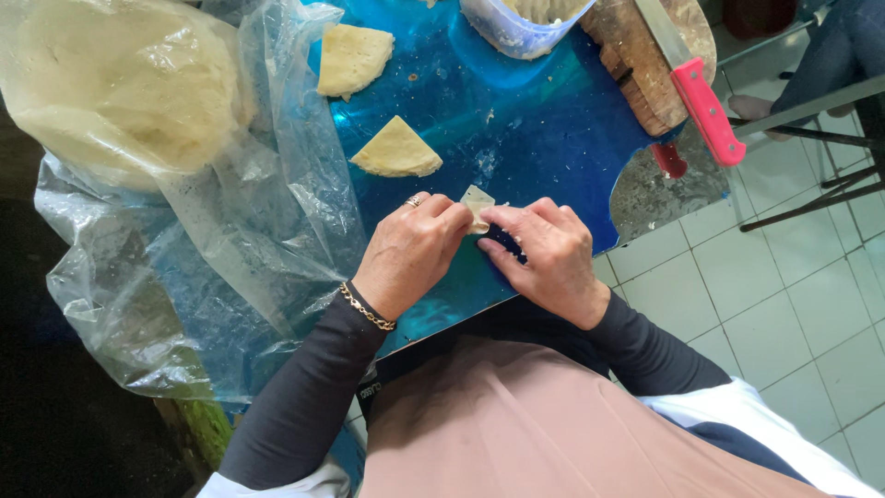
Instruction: The person sits at a small blue table filling triangular pastry wrappers. They spoon a beige filling from a plastic container onto a wrapper, then pinch and fold the wrapper closed with both hands, setting finished pieces aside and repeating with new wrappers.
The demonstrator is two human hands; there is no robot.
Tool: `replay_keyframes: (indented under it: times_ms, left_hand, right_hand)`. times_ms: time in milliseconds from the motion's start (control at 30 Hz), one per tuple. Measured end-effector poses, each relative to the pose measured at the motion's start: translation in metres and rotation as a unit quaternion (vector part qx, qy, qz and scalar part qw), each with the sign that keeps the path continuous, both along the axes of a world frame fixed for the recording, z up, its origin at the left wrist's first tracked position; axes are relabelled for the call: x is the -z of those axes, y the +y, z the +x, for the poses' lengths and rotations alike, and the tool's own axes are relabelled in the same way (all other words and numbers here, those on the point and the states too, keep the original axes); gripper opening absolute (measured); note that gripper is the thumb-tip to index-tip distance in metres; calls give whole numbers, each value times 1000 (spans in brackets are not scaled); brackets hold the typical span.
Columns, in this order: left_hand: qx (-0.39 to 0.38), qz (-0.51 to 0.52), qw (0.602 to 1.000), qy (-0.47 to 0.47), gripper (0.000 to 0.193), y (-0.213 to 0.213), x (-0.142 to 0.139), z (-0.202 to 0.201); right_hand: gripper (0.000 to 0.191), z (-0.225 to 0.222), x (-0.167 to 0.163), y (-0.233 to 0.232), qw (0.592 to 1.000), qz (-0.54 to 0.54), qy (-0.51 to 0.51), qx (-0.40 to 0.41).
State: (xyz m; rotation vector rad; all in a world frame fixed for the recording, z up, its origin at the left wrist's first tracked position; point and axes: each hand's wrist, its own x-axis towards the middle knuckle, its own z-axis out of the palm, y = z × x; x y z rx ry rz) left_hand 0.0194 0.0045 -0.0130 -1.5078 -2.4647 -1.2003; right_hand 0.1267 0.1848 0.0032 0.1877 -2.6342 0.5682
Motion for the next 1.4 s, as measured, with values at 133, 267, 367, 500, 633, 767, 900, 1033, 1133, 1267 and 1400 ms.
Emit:
replay_keyframes:
  times_ms: [133,267,367,500,633,767,900,1033,1133,1267,1400]
  left_hand:
    - [-19,18,1000,-11,6,1,6,2]
    - [-63,38,997,-36,7,8,13,3]
    - [-100,38,991,-79,7,14,15,3]
    - [-133,29,980,-146,10,21,12,3]
    - [-163,25,967,-196,15,27,10,1]
    - [-138,55,967,-206,10,20,8,-3]
    - [-47,79,990,-102,10,7,9,-7]
    - [-43,35,998,-30,5,13,12,-1]
    - [-79,26,996,-37,3,21,15,-1]
    - [-127,-14,987,-92,8,30,14,-3]
    - [-132,29,980,-143,6,29,11,-5]
  right_hand:
    - [30,-4,2,3,1000,1,-4,-19]
    - [15,-14,10,8,998,-50,-37,-6]
    - [9,-27,15,15,992,-91,-88,19]
    - [10,-35,11,18,986,-125,-114,6]
    - [14,-25,3,9,999,-29,-46,-3]
    - [15,-20,2,3,998,66,15,-17]
    - [9,-30,8,10,998,-56,-43,2]
    - [9,-38,10,21,977,-159,-141,14]
    - [8,-33,6,19,990,-110,-86,-2]
    - [17,-23,2,9,999,44,9,-30]
    - [8,-27,3,8,1000,17,4,-8]
